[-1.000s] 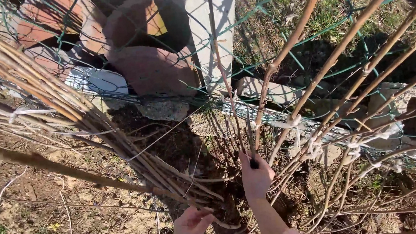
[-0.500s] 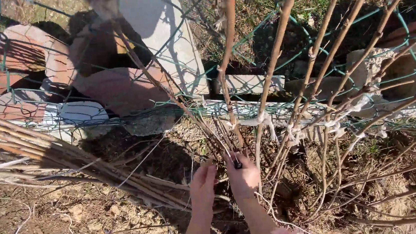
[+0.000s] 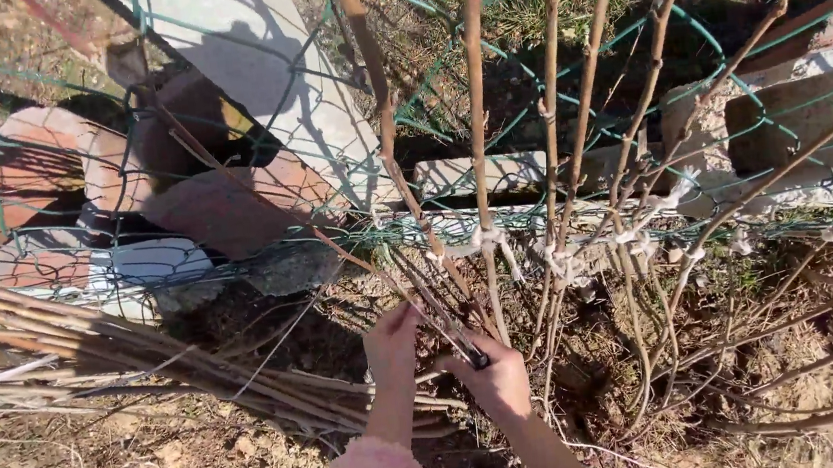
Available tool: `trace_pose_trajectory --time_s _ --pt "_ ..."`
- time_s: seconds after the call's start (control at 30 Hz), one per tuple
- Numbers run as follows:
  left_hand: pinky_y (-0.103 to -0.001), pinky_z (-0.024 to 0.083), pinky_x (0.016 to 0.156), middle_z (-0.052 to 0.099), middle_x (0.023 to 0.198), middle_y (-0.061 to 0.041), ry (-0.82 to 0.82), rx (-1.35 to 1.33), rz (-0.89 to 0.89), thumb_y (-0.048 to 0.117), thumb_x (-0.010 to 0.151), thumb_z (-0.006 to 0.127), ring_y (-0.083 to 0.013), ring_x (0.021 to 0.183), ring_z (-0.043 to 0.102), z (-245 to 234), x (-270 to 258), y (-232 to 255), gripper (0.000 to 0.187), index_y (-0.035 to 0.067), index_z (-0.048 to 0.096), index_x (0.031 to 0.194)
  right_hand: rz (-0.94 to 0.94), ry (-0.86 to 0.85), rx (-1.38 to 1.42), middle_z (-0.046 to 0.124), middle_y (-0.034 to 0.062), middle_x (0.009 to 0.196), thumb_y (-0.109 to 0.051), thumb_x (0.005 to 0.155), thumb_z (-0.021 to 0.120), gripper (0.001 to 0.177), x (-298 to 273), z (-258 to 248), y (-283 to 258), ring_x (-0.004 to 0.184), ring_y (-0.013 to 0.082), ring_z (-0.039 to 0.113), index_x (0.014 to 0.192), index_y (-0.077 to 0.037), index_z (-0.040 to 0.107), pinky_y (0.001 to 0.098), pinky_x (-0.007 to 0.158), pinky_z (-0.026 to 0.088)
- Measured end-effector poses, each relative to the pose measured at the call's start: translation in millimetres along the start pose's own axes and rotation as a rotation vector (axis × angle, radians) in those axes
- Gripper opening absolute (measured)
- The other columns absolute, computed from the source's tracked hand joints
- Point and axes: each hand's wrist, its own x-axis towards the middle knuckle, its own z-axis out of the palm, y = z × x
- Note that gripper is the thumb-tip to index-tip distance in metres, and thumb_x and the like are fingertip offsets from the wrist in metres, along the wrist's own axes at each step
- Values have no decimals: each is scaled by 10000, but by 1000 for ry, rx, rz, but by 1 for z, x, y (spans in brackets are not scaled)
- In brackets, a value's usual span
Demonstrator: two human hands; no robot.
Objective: Tying thin branches to a wire mesh fence using white strips of material and a knife to cut them.
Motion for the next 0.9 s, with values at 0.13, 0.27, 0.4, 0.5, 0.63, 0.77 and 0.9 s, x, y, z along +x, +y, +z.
trace_pose_trajectory --time_s 0.13,0.27,0.4,0.5,0.63,0.77,0.9 --pt "-277 586 843 780 931 -124 -6 -113 155 122 867 771 -210 873 688 3 42 -32 261 -24 790 1083 -339 -82 31 699 -19 599 -144 832 836 320 -9 -33 53 360 44 410 1143 -76 798 184 302 329" --pt "-268 629 866 778 878 -88 90 -108 316 20 819 814 -169 855 707 21 82 -63 175 -4 808 992 -538 -33 92 659 -28 609 -113 928 696 121 -22 -59 51 452 41 454 954 -95 812 186 387 332" --pt "-290 633 905 788 912 -92 88 -70 283 62 830 806 -176 888 718 34 69 -41 186 15 810 1010 -510 -31 92 561 -34 533 -155 963 661 266 -24 -70 38 410 46 409 708 -98 709 176 365 331" --pt "-281 611 913 794 930 -85 72 -69 307 67 838 792 -170 906 712 37 62 -28 180 22 814 1012 -514 2 42 772 53 735 -151 918 699 220 -16 -62 51 391 25 494 1076 -24 784 158 281 374" --pt "-304 612 885 800 964 -82 103 6 254 134 832 805 -168 942 710 36 64 -24 240 46 809 1055 -138 -40 -46 820 23 749 -212 897 703 282 -12 -50 12 414 61 455 1141 -133 821 212 352 359" --pt "-283 613 842 780 924 -89 53 18 282 26 845 771 -189 894 698 30 62 -18 179 10 809 1019 -383 142 -284 786 -40 710 -279 905 690 276 5 -32 12 429 51 537 1139 -166 787 217 372 428" --pt "-282 539 657 773 864 0 79 366 396 250 828 819 -145 765 679 20 69 -11 157 114 829 906 -613 283 -391 793 -43 790 -195 889 731 235 23 -17 4 499 60 644 1113 -146 782 221 430 504"
